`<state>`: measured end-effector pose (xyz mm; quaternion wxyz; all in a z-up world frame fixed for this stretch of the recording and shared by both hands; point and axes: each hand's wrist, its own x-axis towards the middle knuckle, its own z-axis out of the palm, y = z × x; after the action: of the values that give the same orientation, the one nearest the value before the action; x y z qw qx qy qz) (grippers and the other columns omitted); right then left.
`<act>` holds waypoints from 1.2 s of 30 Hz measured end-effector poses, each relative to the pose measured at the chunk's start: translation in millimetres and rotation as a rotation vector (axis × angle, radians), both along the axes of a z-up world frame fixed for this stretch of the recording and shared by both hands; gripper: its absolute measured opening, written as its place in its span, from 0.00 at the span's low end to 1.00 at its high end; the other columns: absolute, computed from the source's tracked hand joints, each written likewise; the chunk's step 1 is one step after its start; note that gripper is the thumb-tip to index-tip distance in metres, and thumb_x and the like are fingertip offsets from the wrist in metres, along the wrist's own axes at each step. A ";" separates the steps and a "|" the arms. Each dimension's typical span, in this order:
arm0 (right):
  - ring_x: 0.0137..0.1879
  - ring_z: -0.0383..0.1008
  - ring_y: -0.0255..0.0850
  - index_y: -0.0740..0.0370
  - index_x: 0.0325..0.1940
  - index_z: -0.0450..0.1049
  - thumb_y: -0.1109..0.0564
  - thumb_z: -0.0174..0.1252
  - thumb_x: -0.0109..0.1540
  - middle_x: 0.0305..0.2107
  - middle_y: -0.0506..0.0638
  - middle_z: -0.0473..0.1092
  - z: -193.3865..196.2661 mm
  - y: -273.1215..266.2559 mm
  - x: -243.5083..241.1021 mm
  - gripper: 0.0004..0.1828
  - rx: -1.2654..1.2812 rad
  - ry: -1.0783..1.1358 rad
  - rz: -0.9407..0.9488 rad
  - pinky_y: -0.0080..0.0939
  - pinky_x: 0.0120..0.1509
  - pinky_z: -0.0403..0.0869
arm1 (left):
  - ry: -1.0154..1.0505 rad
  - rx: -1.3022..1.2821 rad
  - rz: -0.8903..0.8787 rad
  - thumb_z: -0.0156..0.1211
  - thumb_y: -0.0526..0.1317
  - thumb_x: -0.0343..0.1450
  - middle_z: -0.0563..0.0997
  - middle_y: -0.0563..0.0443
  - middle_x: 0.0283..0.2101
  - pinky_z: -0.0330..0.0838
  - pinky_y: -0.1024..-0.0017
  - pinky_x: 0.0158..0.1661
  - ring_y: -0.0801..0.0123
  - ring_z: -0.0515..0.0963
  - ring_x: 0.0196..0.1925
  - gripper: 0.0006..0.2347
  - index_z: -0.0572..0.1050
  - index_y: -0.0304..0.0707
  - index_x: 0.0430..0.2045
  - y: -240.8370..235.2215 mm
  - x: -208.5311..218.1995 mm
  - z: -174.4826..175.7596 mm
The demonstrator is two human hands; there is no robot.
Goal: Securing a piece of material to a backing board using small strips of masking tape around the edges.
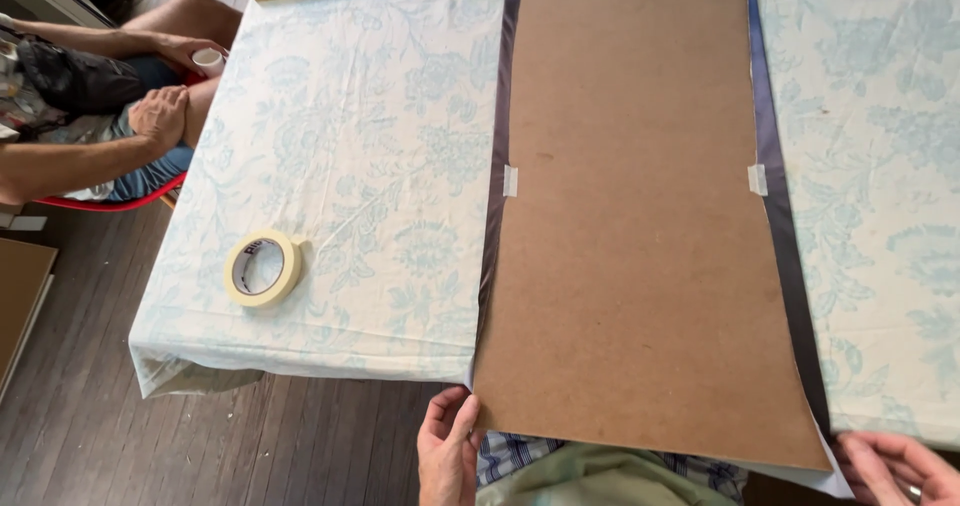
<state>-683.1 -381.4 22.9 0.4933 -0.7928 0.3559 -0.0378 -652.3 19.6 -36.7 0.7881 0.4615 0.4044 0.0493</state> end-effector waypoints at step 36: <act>0.42 0.74 0.53 0.81 0.64 0.74 0.70 0.64 0.72 0.38 0.69 0.73 39.1 62.7 7.5 0.17 -0.200 -0.150 -0.021 0.48 0.52 0.79 | 0.062 0.354 -0.092 0.75 0.33 0.62 0.84 0.41 0.21 0.74 0.73 0.28 0.66 0.79 0.22 0.09 0.86 0.21 0.29 -7.7 15.1 52.0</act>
<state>-675.6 -318.7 62.1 0.4367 -0.8292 0.3207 -0.1374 -637.2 11.9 15.4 0.6832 0.6121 0.3919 0.0696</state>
